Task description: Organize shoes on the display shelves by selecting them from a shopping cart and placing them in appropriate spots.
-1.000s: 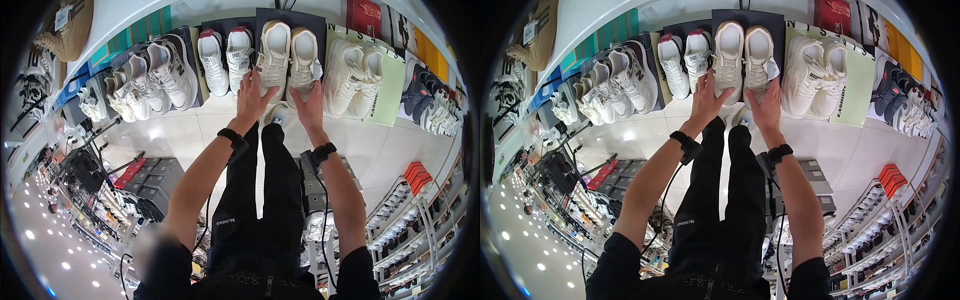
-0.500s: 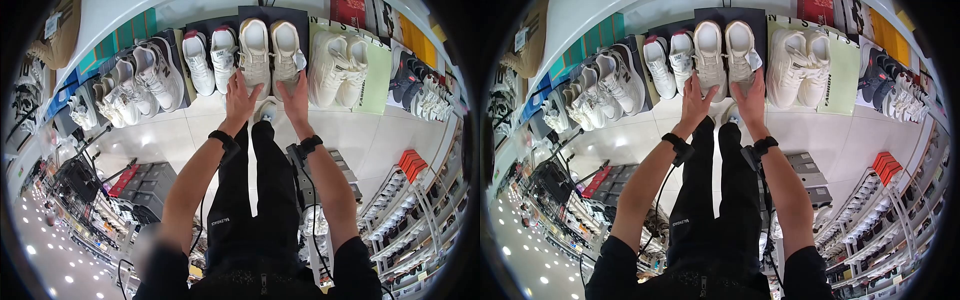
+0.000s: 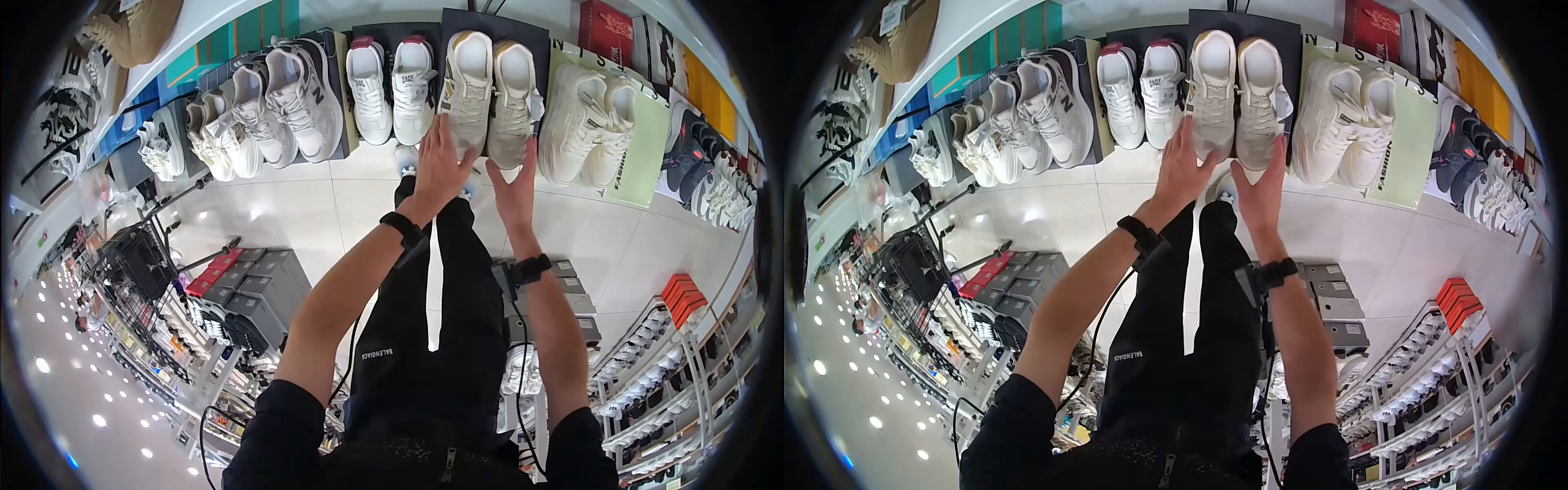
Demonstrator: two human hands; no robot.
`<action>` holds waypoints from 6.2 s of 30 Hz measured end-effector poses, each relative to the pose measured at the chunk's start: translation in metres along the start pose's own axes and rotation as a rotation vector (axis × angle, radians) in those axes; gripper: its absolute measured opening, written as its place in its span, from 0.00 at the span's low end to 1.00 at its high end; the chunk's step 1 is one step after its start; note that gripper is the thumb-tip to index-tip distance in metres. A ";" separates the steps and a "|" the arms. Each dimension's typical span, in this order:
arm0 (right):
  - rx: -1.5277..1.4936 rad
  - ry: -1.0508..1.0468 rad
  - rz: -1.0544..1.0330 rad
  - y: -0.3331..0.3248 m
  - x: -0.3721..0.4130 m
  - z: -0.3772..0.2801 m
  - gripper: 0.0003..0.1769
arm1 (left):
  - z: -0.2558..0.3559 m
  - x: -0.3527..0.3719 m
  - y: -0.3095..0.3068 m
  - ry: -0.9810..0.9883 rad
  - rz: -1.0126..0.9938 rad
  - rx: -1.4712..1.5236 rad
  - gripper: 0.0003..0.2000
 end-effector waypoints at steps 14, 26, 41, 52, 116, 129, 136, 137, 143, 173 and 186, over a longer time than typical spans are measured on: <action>-0.294 -0.037 -0.280 -0.173 0.088 -0.096 0.14 | 0.204 0.164 -0.147 0.224 -0.535 0.538 0.03; -0.297 -0.370 -0.260 -0.226 0.134 -0.259 0.13 | 0.262 0.236 -0.306 0.175 -0.192 0.536 0.03; -0.321 -0.668 -0.482 -0.012 0.303 -0.516 0.12 | 0.078 0.416 -0.594 0.273 0.312 0.557 0.13; -0.218 -0.970 -0.895 0.208 0.413 -0.750 0.12 | -0.080 0.554 -0.772 0.131 0.973 0.817 0.15; 0.733 -0.934 -1.750 1.126 0.712 -1.287 0.43 | -0.748 0.654 -1.427 -0.810 1.194 0.908 0.37; 0.235 -0.863 -1.754 0.834 0.626 -1.262 0.38 | -0.485 0.658 -1.386 -0.402 1.031 1.053 0.55; 0.062 -0.683 -1.431 0.655 0.572 -1.164 0.45 | -0.415 0.608 -1.327 -0.129 0.527 1.156 0.53; -0.013 -0.662 -1.392 0.633 0.569 -1.148 0.45 | -0.409 0.597 -1.317 -0.067 0.477 1.114 0.55; -0.083 -0.604 -1.089 0.525 0.549 -1.043 0.40 | -0.348 0.539 -1.270 0.072 0.303 0.833 0.56; 0.324 -0.437 0.295 0.158 0.499 -0.718 0.43 | -0.055 0.337 -0.864 -0.024 -0.262 0.748 0.48; -0.656 -0.219 -0.049 0.092 0.430 -0.601 0.34 | 0.012 0.246 -0.777 0.090 -0.494 0.563 0.57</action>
Point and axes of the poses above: each hand's wrist, its own x-axis away from the middle knuckle, its own y-axis out of the palm, z = x × y, the point moved 2 cm from there along -x, towards the middle knuckle, and after that the axes turned 13 degrees about x, right-handed, at the moved point
